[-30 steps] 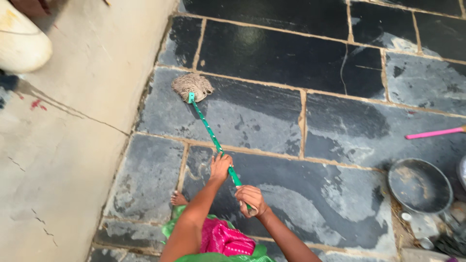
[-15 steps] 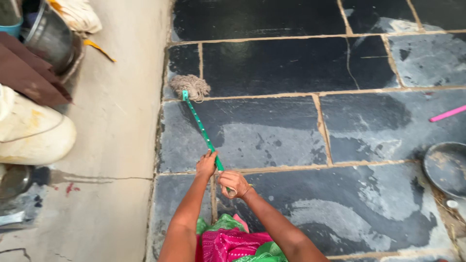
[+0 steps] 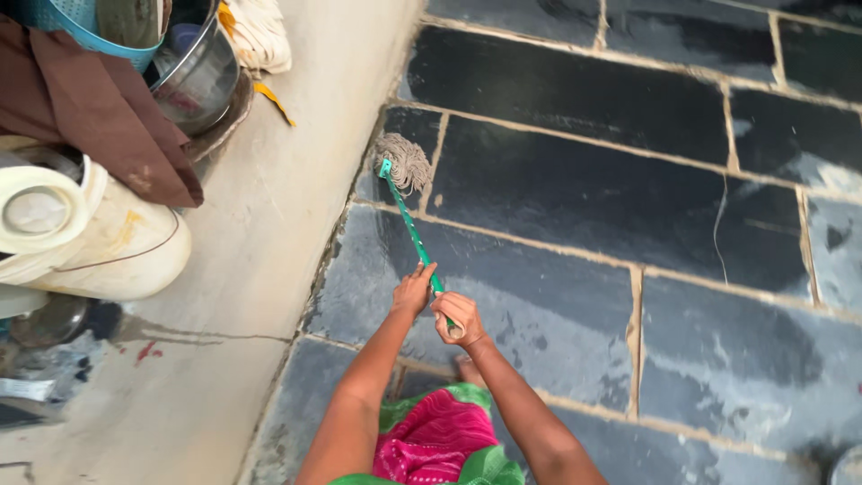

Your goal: The person mops a dark tiled floor with a mop, moving it across the surface and reaching into corners and along the base of walls.

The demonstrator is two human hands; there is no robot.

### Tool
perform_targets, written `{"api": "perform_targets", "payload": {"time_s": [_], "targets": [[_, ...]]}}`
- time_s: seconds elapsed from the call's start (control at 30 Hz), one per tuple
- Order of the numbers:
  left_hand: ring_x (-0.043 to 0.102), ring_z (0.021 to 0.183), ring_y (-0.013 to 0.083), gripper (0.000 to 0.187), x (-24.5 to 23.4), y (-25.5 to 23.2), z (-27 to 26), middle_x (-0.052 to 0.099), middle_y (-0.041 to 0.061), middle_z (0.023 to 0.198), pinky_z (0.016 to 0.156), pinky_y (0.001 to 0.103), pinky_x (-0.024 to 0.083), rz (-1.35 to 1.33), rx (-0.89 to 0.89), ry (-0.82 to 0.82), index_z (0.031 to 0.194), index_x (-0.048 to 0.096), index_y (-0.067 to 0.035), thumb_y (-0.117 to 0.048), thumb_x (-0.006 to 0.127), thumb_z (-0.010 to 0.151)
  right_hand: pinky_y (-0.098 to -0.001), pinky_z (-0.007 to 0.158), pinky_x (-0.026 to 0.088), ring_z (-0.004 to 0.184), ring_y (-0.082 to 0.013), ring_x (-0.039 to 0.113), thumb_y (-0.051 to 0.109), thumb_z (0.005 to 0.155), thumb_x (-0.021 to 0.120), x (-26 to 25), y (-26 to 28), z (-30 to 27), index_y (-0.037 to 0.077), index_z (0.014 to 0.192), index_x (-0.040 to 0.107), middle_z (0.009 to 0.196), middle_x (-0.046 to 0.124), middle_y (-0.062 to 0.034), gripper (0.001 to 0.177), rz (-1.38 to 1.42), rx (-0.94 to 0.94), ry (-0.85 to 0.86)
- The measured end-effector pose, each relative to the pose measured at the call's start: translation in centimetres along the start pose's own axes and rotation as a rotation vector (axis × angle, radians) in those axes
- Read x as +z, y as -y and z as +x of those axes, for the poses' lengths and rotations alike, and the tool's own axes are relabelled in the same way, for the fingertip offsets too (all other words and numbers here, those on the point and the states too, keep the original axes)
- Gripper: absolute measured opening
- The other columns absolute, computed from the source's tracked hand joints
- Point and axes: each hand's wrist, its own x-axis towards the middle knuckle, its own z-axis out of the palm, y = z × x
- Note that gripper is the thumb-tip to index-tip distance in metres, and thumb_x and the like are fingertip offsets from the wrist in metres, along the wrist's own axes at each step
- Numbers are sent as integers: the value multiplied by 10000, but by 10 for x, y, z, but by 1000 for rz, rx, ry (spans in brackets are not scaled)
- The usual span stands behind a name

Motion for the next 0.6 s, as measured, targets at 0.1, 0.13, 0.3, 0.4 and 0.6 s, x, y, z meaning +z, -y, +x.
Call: {"api": "perform_targets", "payload": {"time_s": [0.1,0.13,0.3,0.4,0.6], "targets": [[571,1298,348,580,0,-12,40,398,24,1630,1048,482,503,-75,-58,-60,1502,419,-383,-173,544,975,-416,839,602,780,-345,664,-36,715,585,-15,-43,22,28,853,619,824,645,-124,156,14,-11,18],[571,1298,348,580,-5,-21,59,398,24,1630,1048,482,503,-92,-82,-85,1502,419,-383,-173,544,975,-422,817,590,780,-350,666,-28,707,591,-23,-55,32,35,837,619,811,640,-126,147,9,-25,16],[557,1305,369,439,-4,-39,111,332,51,1660,1055,497,479,-118,-187,-63,1351,561,-383,-146,528,982,-448,828,583,769,-341,660,-26,698,584,-45,-79,57,49,799,602,783,628,-120,128,106,-101,55],[584,1287,369,406,6,-34,125,356,48,1665,1082,462,492,-177,-136,-141,1313,587,-362,-201,631,943,-454,823,566,718,-326,620,-66,677,569,-60,-82,60,38,763,613,739,610,-107,142,299,-41,158],[501,1334,421,575,3,-56,167,441,85,1582,1092,479,437,-297,108,-414,1301,586,-250,-146,748,759,-421,751,558,577,-242,598,-94,646,515,-111,-93,96,15,696,633,641,596,-86,168,428,72,11]]}}
